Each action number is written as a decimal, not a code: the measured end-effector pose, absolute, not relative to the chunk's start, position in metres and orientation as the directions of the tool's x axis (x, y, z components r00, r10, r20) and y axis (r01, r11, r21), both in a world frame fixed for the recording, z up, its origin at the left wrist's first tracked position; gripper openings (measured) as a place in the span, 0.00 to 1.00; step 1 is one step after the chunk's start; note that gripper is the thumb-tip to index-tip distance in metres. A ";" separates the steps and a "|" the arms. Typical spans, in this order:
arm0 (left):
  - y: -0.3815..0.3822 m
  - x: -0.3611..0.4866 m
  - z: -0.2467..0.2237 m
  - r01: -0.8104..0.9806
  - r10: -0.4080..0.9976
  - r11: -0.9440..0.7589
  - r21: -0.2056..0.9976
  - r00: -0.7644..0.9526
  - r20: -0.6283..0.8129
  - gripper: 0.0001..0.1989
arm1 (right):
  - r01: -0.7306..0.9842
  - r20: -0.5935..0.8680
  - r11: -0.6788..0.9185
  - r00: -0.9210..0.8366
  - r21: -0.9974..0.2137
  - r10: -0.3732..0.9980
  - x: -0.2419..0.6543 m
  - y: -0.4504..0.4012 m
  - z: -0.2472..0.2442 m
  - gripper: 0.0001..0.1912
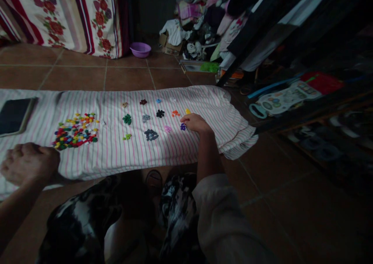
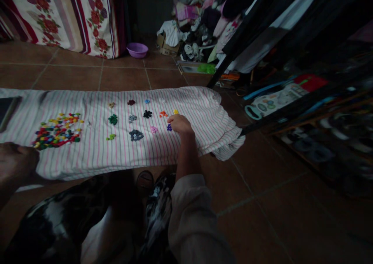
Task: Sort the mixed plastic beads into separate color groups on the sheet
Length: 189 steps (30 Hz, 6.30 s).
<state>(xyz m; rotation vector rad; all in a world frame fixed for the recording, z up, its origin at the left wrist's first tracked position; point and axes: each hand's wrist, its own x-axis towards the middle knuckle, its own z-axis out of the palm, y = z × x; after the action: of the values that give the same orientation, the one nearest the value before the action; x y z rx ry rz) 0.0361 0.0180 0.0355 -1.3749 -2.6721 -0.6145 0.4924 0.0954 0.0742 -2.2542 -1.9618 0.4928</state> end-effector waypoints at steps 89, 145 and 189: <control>0.027 0.021 0.003 0.787 0.646 0.515 0.340 -0.617 0.449 0.22 | -0.200 -0.106 -0.178 -0.328 -0.963 0.939 0.153 0.117 0.067 0.06; 0.022 0.037 0.029 0.750 0.686 0.635 0.186 -0.657 0.312 0.27 | 0.941 -0.173 -0.184 0.138 -0.284 0.975 0.487 0.098 0.068 0.18; 0.022 0.030 0.022 0.778 0.690 0.587 0.224 -0.626 0.364 0.25 | 0.904 -0.119 -0.191 0.157 -0.382 0.980 0.481 0.105 0.067 0.14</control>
<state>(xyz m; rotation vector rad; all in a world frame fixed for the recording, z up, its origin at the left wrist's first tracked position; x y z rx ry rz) 0.0298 0.0220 0.0222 -1.2147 -2.5792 -0.5358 0.4807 0.1051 0.0669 -2.2103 -1.8387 0.5039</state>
